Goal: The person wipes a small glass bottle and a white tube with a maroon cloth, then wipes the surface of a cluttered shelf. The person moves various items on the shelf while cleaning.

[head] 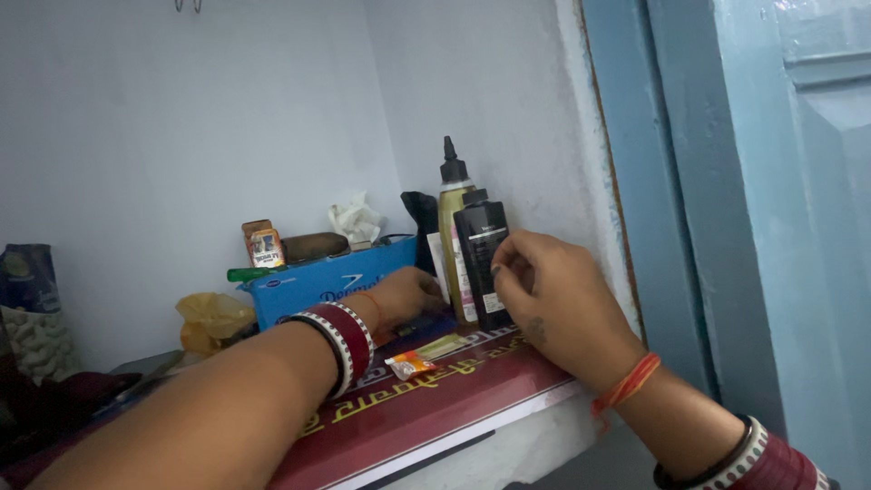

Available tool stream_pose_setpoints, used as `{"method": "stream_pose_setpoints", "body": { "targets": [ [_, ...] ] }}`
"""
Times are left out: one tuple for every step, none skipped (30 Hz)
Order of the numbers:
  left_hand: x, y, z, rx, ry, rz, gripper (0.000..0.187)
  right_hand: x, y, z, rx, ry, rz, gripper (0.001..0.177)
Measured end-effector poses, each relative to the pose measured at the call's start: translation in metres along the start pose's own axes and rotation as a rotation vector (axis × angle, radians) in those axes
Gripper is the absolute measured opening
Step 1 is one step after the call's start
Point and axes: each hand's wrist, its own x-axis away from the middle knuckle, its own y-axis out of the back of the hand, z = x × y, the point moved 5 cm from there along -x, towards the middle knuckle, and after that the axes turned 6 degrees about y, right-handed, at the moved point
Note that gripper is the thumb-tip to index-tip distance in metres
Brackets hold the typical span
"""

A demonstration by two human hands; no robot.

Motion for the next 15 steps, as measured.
{"method": "stream_pose_setpoints", "body": {
  "targets": [
    [0.002,0.001,-0.001,0.013,0.017,-0.006,0.024,0.000,0.000,-0.001,-0.001,-0.012,0.006,0.014],
    [0.002,0.001,-0.006,0.023,0.020,0.019,0.025,0.000,0.000,-0.002,-0.003,-0.024,0.012,0.014],
    [0.003,0.001,-0.012,0.033,0.026,0.044,0.025,0.000,0.000,-0.002,0.007,-0.027,0.008,0.014],
    [0.008,0.003,-0.019,0.043,0.032,0.069,0.026,0.000,0.000,-0.003,0.017,-0.031,0.004,0.015],
    [0.016,0.008,-0.031,-0.242,-0.021,0.091,0.028,0.000,-0.001,-0.003,0.022,-0.030,0.003,0.015],
    [0.023,0.017,-0.046,-0.527,-0.073,0.114,0.030,-0.001,-0.001,-0.002,0.029,-0.012,-0.009,0.016],
    [0.034,0.030,-0.061,-0.813,-0.119,0.137,0.033,0.000,0.000,-0.002,0.032,0.009,-0.019,0.016],
    [0.045,0.048,-0.068,-0.581,0.070,0.198,0.037,0.000,0.000,-0.002,0.035,0.030,-0.029,0.017],
    [0.060,0.065,-0.073,-0.340,0.258,0.257,0.042,0.000,0.000,-0.002,0.045,0.036,-0.031,0.017],
    [0.074,0.084,-0.087,-0.370,0.265,0.294,0.046,0.000,0.000,-0.002,0.055,0.043,-0.033,0.017],
    [0.090,0.105,-0.098,-0.405,0.278,0.331,0.050,-0.001,-0.002,-0.001,0.057,0.048,-0.036,0.017],
    [0.109,0.124,-0.107,-0.456,0.291,0.323,0.054,0.000,-0.003,-0.002,0.044,0.005,-0.018,0.017],
    [0.129,0.144,-0.116,-0.508,0.300,0.315,0.058,0.001,-0.002,-0.003,0.036,-0.037,0.000,0.018],
    [0.153,0.164,-0.121,-0.558,0.376,0.319,0.061,0.003,-0.003,-0.003,0.028,-0.079,0.018,0.018],
    [0.178,0.181,-0.124,-0.607,0.450,0.321,0.065,0.003,-0.004,-0.004,0.067,-0.100,0.040,0.019]
  ]
}}
